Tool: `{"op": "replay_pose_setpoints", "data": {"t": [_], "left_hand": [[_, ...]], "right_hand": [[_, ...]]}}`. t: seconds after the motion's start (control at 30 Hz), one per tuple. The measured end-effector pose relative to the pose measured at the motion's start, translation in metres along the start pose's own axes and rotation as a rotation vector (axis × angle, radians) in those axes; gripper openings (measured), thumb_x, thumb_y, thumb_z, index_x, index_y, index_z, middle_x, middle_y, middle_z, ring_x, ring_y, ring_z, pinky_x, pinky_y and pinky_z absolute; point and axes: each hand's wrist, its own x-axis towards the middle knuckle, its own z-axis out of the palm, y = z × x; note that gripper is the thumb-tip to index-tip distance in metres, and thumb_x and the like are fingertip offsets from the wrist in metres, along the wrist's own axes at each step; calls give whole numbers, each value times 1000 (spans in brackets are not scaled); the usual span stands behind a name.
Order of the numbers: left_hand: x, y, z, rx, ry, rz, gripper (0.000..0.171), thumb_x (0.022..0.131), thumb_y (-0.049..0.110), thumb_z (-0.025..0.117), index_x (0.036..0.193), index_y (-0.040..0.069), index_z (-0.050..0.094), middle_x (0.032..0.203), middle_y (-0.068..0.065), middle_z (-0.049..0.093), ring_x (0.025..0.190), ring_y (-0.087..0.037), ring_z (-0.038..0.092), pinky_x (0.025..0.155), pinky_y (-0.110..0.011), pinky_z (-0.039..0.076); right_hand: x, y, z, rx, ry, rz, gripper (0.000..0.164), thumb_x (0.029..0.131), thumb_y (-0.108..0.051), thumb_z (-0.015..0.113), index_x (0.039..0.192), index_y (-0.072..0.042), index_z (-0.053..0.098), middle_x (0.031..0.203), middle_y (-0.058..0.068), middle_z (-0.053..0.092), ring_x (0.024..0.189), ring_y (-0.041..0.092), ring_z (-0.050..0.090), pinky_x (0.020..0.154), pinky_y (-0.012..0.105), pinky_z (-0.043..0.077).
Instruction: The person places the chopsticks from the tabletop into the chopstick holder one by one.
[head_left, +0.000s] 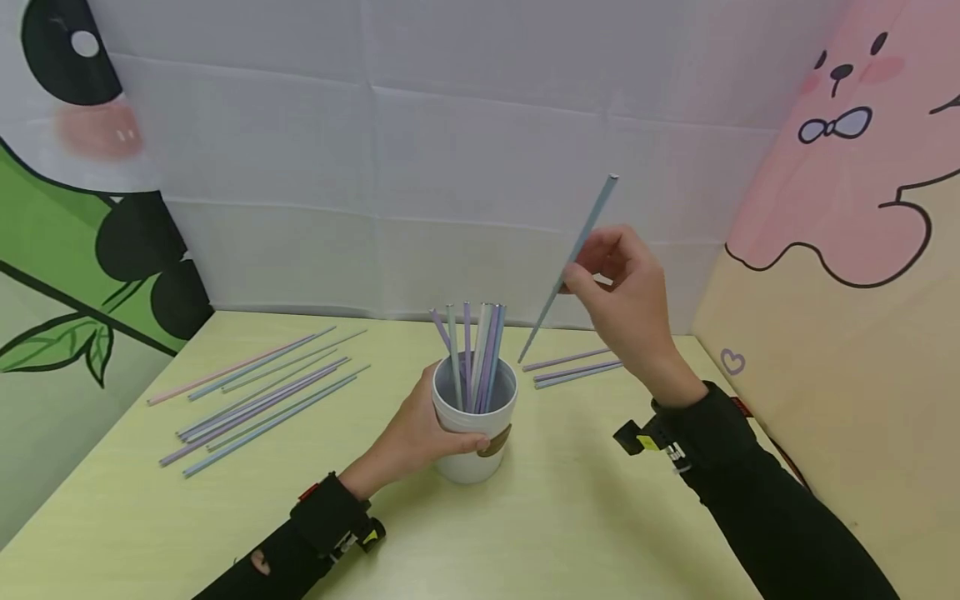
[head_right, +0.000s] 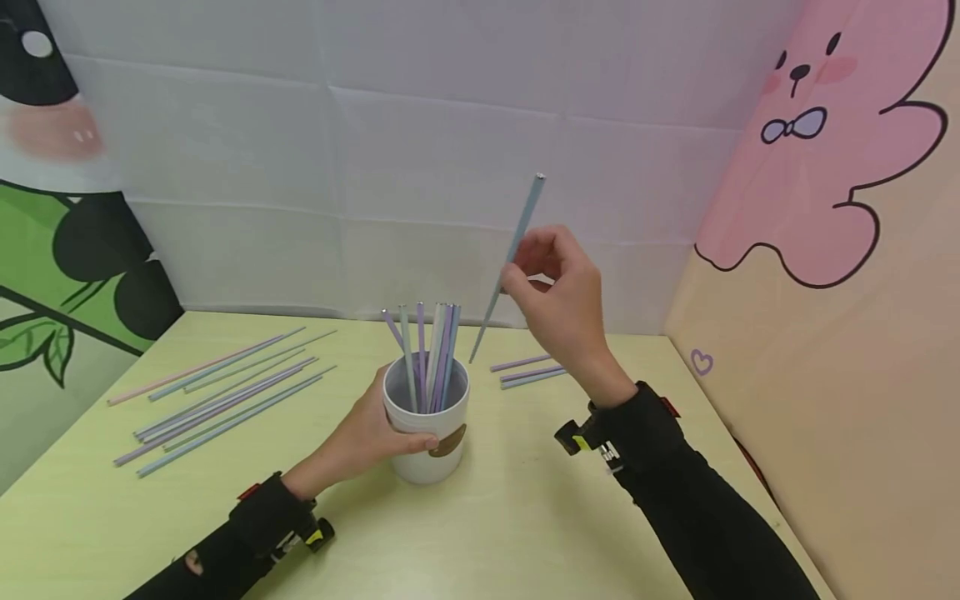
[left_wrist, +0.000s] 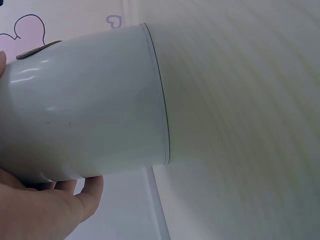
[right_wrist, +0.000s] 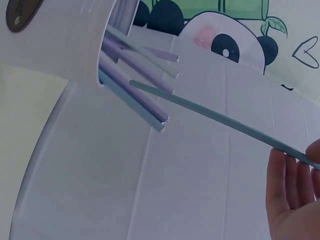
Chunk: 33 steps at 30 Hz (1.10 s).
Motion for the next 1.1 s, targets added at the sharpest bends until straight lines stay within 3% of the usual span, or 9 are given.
{"op": "replay_pose_setpoints", "data": {"t": [0.23, 0.6, 0.83, 1.1], "left_hand": [[-1, 0, 0, -3, 1, 14, 120, 72, 27, 100, 164, 12, 23, 150, -9, 52, 129, -28, 58, 107, -50, 49], [0, -1, 2, -25, -1, 26, 119, 72, 28, 100, 163, 12, 25, 147, -8, 54, 127, -26, 59, 108, -50, 48], [1, -2, 2, -34, -3, 24, 117, 74, 27, 100, 163, 14, 25, 148, -7, 53, 128, -26, 58, 108, -50, 48], [1, -2, 2, -44, -6, 32, 117, 74, 27, 99, 163, 13, 25, 149, -7, 53, 128, -26, 58, 108, -50, 47]], "right_hand": [[-5, -11, 17, 58, -68, 46, 19, 98, 5, 64, 116, -1, 59, 94, 3, 64, 84, 24, 69, 81, 40, 64], [-20, 17, 39, -28, -179, 121, 18, 98, 5, 67, 114, -1, 60, 96, 13, 64, 85, 25, 69, 78, 37, 65], [-32, 37, 46, -79, -215, 165, 17, 97, 3, 67, 113, -3, 63, 99, 12, 66, 85, 24, 71, 76, 36, 64], [-40, 47, 52, -61, -225, 227, 18, 97, 2, 69, 114, 0, 63, 101, 15, 65, 86, 26, 70, 74, 34, 64]]}}
